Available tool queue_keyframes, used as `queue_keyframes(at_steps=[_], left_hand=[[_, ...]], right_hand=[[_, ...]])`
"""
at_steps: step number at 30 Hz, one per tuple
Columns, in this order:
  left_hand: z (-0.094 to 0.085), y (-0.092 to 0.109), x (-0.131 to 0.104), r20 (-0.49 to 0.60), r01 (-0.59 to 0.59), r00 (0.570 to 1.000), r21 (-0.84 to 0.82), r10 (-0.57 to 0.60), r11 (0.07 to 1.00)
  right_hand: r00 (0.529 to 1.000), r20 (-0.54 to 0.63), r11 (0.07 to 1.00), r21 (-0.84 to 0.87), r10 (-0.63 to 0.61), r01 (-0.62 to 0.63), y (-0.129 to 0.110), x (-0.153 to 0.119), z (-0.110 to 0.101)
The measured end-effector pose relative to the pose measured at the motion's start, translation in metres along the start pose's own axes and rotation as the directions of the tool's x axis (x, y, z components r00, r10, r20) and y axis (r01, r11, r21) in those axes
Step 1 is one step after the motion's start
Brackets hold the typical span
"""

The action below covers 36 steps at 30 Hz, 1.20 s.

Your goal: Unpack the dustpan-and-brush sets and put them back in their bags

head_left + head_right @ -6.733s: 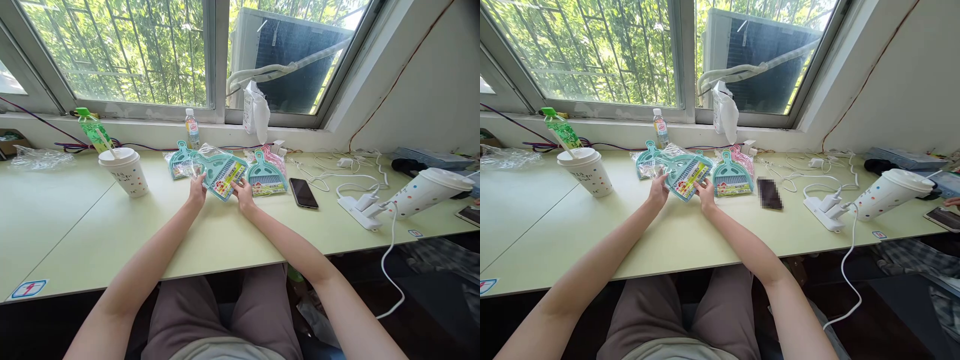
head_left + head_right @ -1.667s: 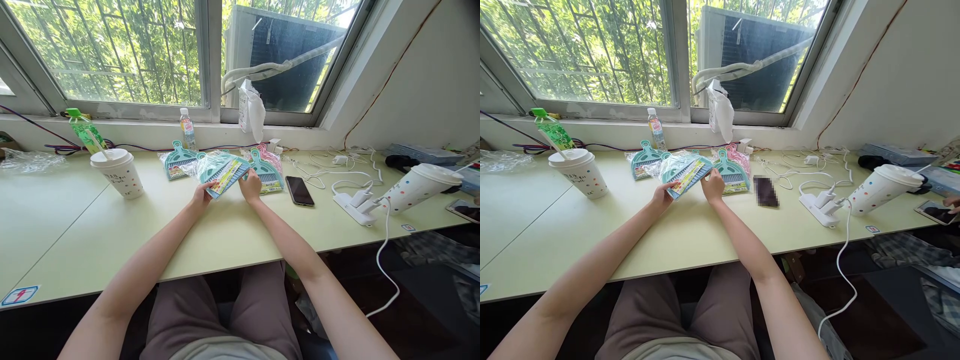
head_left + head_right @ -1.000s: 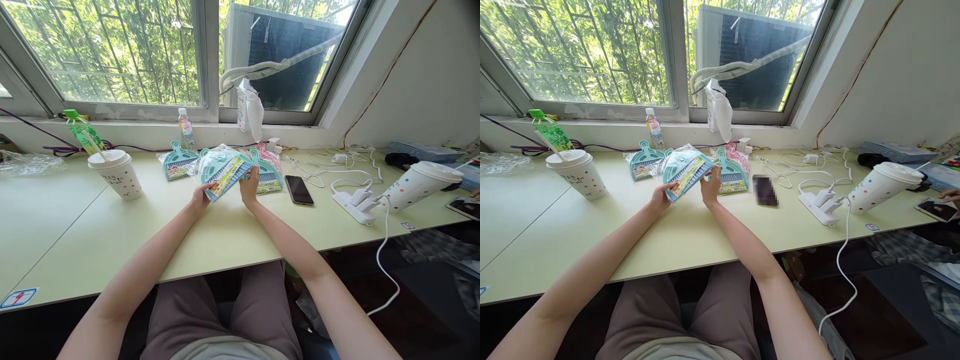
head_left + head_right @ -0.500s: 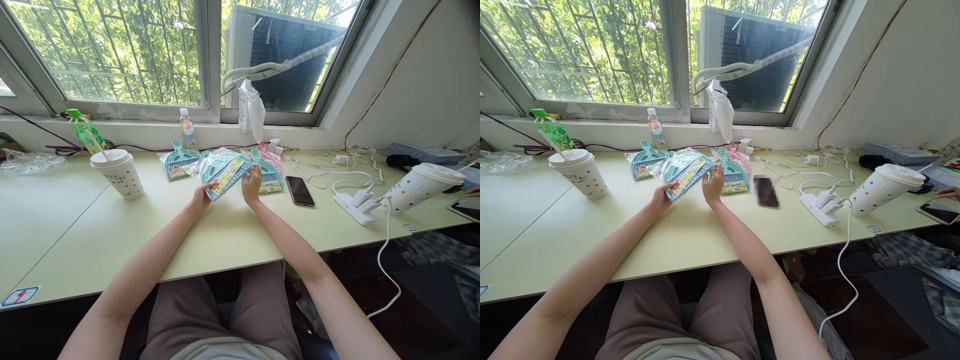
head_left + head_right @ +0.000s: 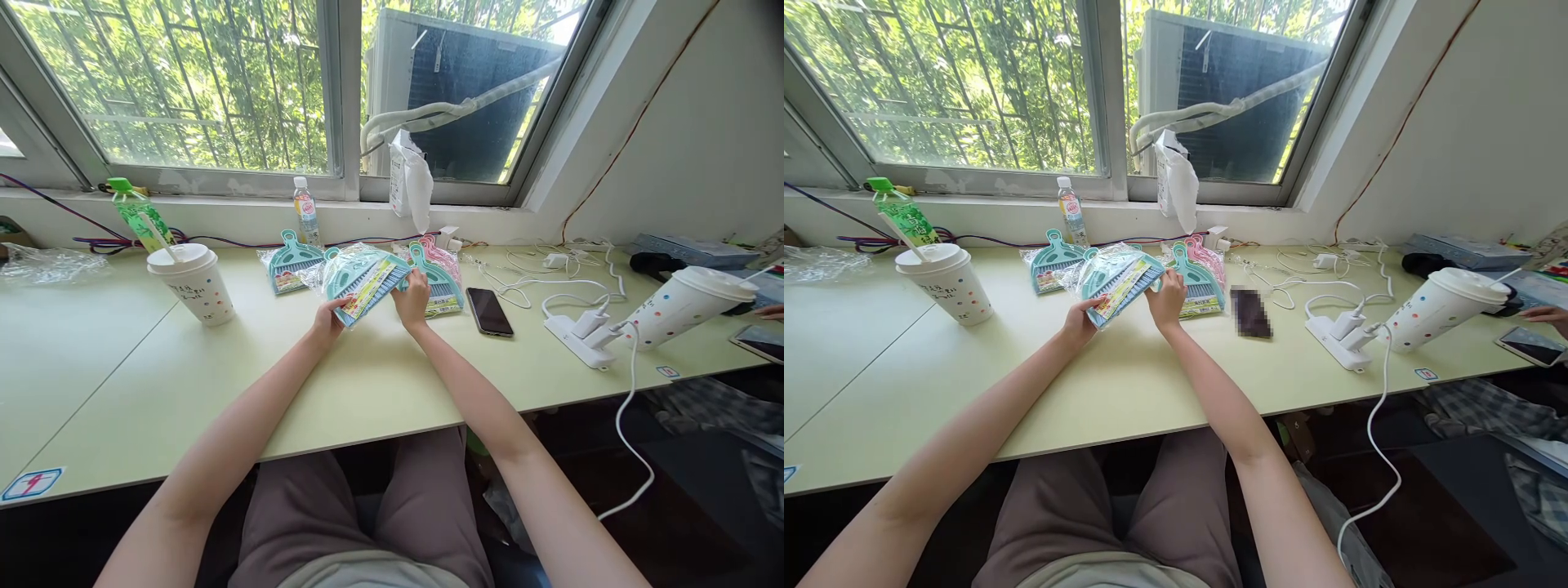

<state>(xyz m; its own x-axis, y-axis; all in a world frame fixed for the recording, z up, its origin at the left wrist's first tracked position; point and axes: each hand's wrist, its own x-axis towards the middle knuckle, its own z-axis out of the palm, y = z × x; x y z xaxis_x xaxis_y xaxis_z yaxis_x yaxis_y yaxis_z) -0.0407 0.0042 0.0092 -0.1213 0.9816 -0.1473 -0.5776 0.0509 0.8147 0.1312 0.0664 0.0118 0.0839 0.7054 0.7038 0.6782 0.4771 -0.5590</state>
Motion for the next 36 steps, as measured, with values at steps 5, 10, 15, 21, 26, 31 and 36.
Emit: queue_keyframes(at_steps=[5,10,15,21,26,31,36], left_hand=[[0.0003,-0.0001,-0.0003,-0.020,0.013,1.000,0.022,-0.012,1.000],[0.0007,0.0041,-0.0010,-0.033,-0.028,0.999,-0.001,0.028,1.000],[0.0023,0.0075,-0.0032,-0.045,-0.035,0.998,0.000,0.035,0.999],[0.0007,0.0026,-0.0009,-0.029,-0.008,1.000,0.019,0.009,1.000],[0.0005,-0.0001,0.0007,-0.013,0.002,1.000,0.027,-0.002,1.000],[0.0046,0.0017,-0.0033,0.002,0.016,1.000,0.024,-0.016,1.000],[0.0037,0.0004,-0.0037,0.002,0.026,1.000,0.038,-0.026,0.999]], right_hand=[[1.000,-0.011,1.000,0.007,0.022,-0.022,0.0025,0.0006,0.0003],[0.996,0.072,0.998,-0.012,-0.056,0.057,0.0080,0.0067,-0.0030],[0.992,0.087,0.994,-0.053,-0.094,0.099,0.0095,0.0069,-0.0015],[0.992,0.119,0.994,-0.095,-0.046,0.057,0.0078,0.0024,0.0031],[0.993,0.116,0.999,-0.048,-0.013,0.019,0.0077,0.0010,0.0046],[0.988,0.128,0.995,0.042,0.086,-0.092,0.0070,0.0027,0.0044],[0.959,0.202,0.920,0.296,0.200,-0.255,0.0079,0.0064,0.0058]])
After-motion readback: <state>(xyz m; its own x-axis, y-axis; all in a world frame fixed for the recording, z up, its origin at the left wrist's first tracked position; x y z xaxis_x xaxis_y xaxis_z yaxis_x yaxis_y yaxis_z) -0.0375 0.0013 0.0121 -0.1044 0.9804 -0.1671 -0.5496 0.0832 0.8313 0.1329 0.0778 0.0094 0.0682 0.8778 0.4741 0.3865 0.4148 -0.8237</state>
